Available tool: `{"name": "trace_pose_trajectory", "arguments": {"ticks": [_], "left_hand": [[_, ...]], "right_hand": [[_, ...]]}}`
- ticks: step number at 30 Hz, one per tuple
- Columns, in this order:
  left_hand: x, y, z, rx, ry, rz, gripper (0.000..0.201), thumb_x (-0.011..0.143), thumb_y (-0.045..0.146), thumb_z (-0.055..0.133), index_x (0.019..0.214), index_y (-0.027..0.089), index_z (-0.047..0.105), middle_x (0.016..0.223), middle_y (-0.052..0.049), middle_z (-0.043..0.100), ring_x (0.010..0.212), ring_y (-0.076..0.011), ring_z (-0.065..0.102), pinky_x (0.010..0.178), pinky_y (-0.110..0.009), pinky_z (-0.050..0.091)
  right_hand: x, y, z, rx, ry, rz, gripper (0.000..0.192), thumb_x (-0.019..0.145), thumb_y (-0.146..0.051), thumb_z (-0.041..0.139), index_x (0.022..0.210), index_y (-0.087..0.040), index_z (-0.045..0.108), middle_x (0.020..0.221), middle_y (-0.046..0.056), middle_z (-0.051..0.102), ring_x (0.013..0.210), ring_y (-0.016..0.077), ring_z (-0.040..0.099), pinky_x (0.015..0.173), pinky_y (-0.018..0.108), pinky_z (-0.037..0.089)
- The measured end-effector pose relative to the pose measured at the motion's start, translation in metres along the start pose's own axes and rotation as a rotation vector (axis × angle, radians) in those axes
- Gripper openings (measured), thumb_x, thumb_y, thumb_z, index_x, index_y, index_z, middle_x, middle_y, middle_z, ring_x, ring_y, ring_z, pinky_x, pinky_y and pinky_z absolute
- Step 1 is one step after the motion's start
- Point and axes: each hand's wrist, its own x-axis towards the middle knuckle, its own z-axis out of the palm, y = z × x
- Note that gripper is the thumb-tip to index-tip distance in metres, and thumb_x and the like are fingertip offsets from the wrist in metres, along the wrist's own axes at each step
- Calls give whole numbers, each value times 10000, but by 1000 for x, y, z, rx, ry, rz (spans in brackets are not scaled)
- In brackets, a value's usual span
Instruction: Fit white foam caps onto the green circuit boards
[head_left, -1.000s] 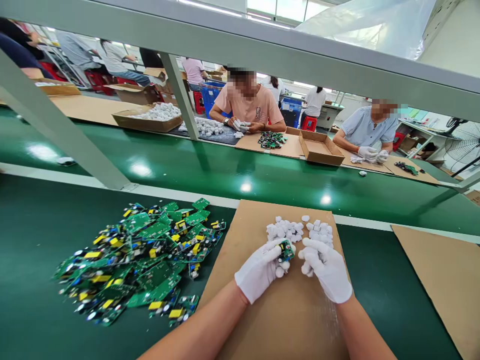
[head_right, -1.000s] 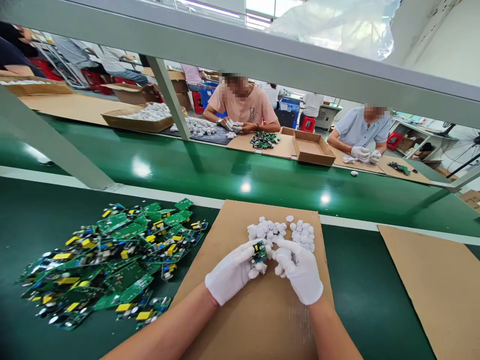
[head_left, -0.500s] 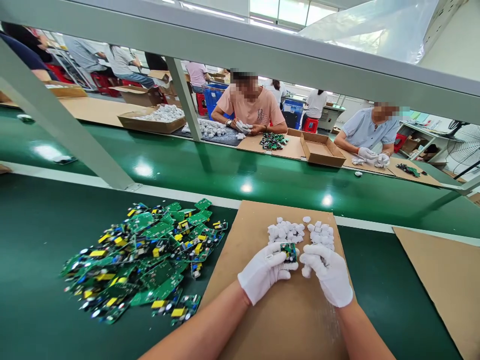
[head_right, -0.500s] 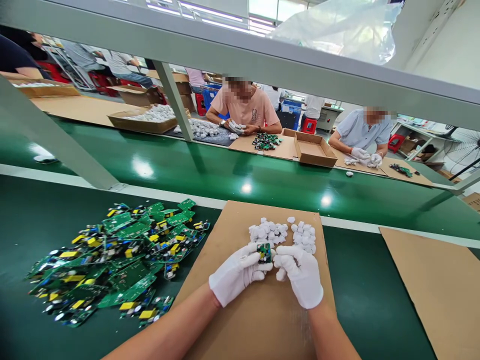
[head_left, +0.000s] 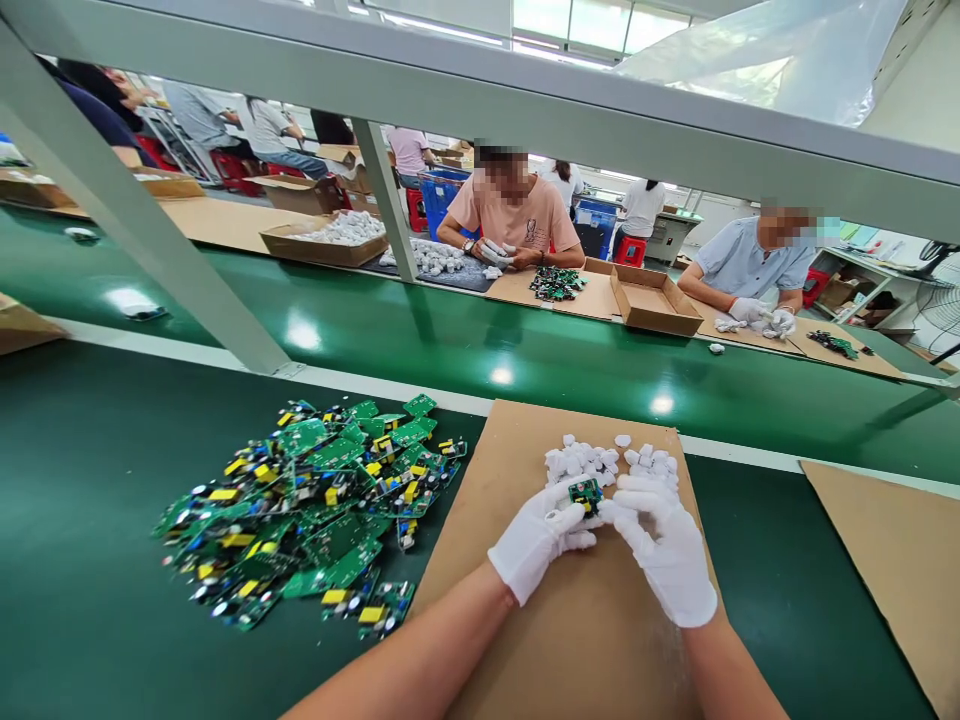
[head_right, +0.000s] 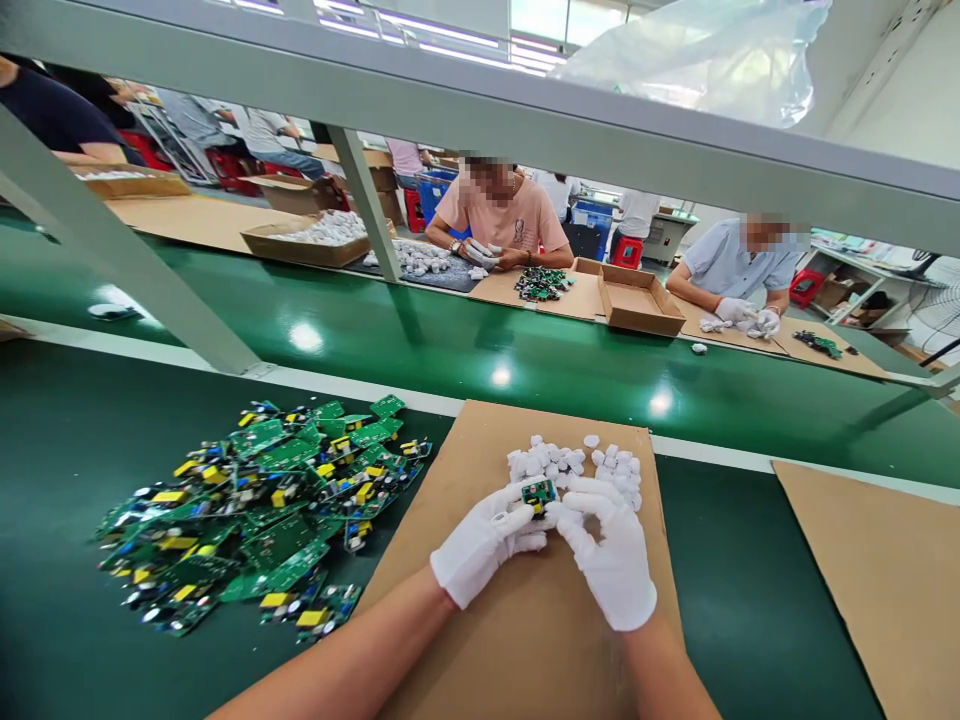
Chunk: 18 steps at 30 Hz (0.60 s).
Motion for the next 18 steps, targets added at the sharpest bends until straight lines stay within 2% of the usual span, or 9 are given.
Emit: {"name": "trace_pose_trajectory", "arguments": {"ticks": [2,4,7,10,14,16,18], "left_hand": [[0,-1,1,41,9,20,476,687,286,715,1133,183,585,1076,-133,621,915,-232,616,682,-272,470],[-1,-1,2,76,30,28,485,672,294,725,1128,191,594,1074,-122,616,912,-230,612,684,-276,472],[-2,0,5,126,60,58,488,663,310,726,1117,176,608,959,-107,642,811,-204,619,648,-267,464],[-2,0,6,178,68,114,484,674,315,714,1118,152,614,854,-89,652,688,-158,590,595,-246,440],[-3,-2,9,270,81,197,493,686,291,701,1147,148,602,765,-46,644,594,-110,517,579,-234,420],[-5,-3,9,314,85,217,484,700,279,688,1158,149,598,722,-28,633,586,-103,501,595,-232,423],[-7,-3,10,310,83,200,481,714,277,675,1172,157,591,769,-38,646,632,-117,529,633,-240,444]], "right_hand": [[0,-2,2,-110,41,-99,89,768,-274,647,844,-228,642,909,58,660,858,209,614,732,346,514],[1,-4,5,-175,82,-130,82,778,-258,638,855,-232,629,820,42,660,718,174,613,621,304,508],[0,-5,9,-233,99,-204,82,780,-230,629,861,-239,615,770,26,652,604,139,574,538,273,474],[-1,-3,11,-263,116,-279,115,786,-200,604,891,-247,610,735,17,642,615,139,571,535,265,466],[-3,4,11,-337,53,-312,151,799,-176,575,926,-249,612,745,15,635,656,142,585,601,271,484],[-4,8,13,-398,39,-309,143,804,-178,567,921,-243,615,753,22,632,671,144,586,623,276,486],[-5,9,16,-462,52,-314,127,805,-186,566,904,-237,626,755,30,629,683,149,586,628,276,485]]}}
